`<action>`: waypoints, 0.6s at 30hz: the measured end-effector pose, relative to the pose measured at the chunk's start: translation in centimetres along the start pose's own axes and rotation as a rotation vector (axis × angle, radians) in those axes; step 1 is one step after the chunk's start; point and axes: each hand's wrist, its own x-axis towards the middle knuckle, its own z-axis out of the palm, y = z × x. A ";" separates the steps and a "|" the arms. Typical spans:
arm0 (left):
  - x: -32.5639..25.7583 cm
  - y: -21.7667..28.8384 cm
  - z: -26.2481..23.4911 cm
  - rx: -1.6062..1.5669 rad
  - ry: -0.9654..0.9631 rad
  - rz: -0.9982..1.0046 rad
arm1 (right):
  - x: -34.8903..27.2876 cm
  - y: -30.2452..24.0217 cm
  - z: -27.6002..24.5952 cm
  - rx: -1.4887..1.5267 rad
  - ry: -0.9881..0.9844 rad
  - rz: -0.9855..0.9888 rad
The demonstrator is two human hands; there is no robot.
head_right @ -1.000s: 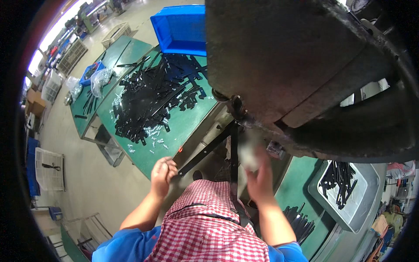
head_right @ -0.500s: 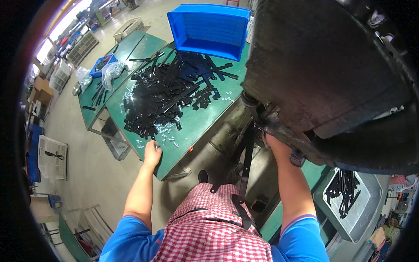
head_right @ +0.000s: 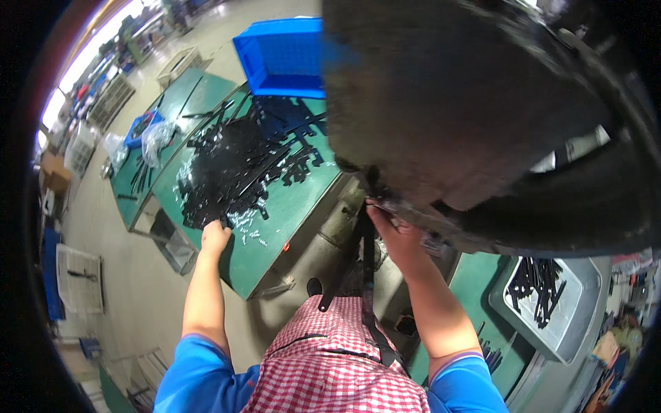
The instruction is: The person repeatedly picks up black plastic strips from a pile on a green workbench, places them into a press machine, and operates the press. The processed strips are then placed into a metal tray. The task is performed continuously throughout the clip.
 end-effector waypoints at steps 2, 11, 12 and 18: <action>-0.1 1.6 -0.9 -0.261 -0.006 0.125 | 0.2 0.2 0.8 0.076 0.065 -0.069; -10.6 18.3 -11.0 -1.121 -0.574 0.559 | 0.7 -1.1 0.2 -0.430 0.090 -0.206; -11.1 18.6 -11.1 -1.161 -0.604 0.557 | 0.5 -0.2 0.1 -0.371 0.092 -0.148; -13.0 20.0 -12.2 -1.052 -0.658 0.531 | 0.7 1.1 0.1 -0.492 0.001 -0.166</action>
